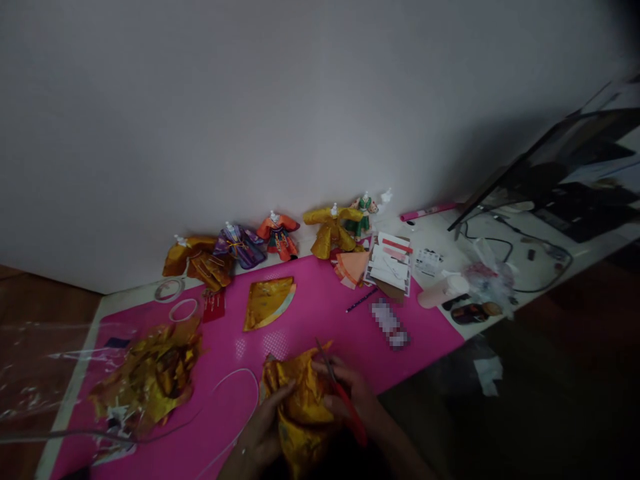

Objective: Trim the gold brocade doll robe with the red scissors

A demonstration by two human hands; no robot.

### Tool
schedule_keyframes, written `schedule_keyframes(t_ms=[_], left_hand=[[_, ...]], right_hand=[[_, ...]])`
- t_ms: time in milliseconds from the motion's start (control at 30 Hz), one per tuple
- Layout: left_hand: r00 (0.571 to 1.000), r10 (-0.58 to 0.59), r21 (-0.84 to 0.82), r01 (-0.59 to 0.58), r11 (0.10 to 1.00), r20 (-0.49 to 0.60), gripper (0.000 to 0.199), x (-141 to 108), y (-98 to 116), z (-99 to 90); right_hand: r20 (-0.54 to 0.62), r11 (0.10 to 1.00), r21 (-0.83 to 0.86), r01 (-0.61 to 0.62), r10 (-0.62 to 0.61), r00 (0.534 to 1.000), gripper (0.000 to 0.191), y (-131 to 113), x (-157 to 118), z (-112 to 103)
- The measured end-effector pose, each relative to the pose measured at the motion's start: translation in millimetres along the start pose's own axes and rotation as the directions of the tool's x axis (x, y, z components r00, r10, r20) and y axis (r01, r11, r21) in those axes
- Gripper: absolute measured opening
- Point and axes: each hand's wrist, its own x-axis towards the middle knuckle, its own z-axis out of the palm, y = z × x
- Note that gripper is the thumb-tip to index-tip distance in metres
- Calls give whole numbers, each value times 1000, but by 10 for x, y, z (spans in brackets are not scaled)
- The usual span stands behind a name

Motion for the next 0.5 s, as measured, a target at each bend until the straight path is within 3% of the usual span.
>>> schedule_keyframes(t_ms=[133, 233, 300, 400, 500], left_hand=[[991, 70, 26, -67, 997, -113, 56, -70, 23, 40], [945, 217, 37, -214, 976, -245, 56, -98, 39, 86], [877, 357, 75, -352, 933, -322, 57, -120, 56, 132], [728, 560, 214, -520, 827, -396, 53, -180, 122, 231], [607, 660, 360, -554, 751, -443, 49, -275, 238, 381]], right_hand=[[9, 1000, 1, 24, -24, 1000, 61, 1, -22, 52], [33, 999, 3, 45, -45, 998, 61, -25, -47, 48], [53, 999, -5, 52, -52, 997, 60, -62, -64, 17], [79, 998, -19, 60, -58, 995, 59, -149, -81, -57], [107, 996, -21, 84, -81, 991, 59, -253, -64, -127]])
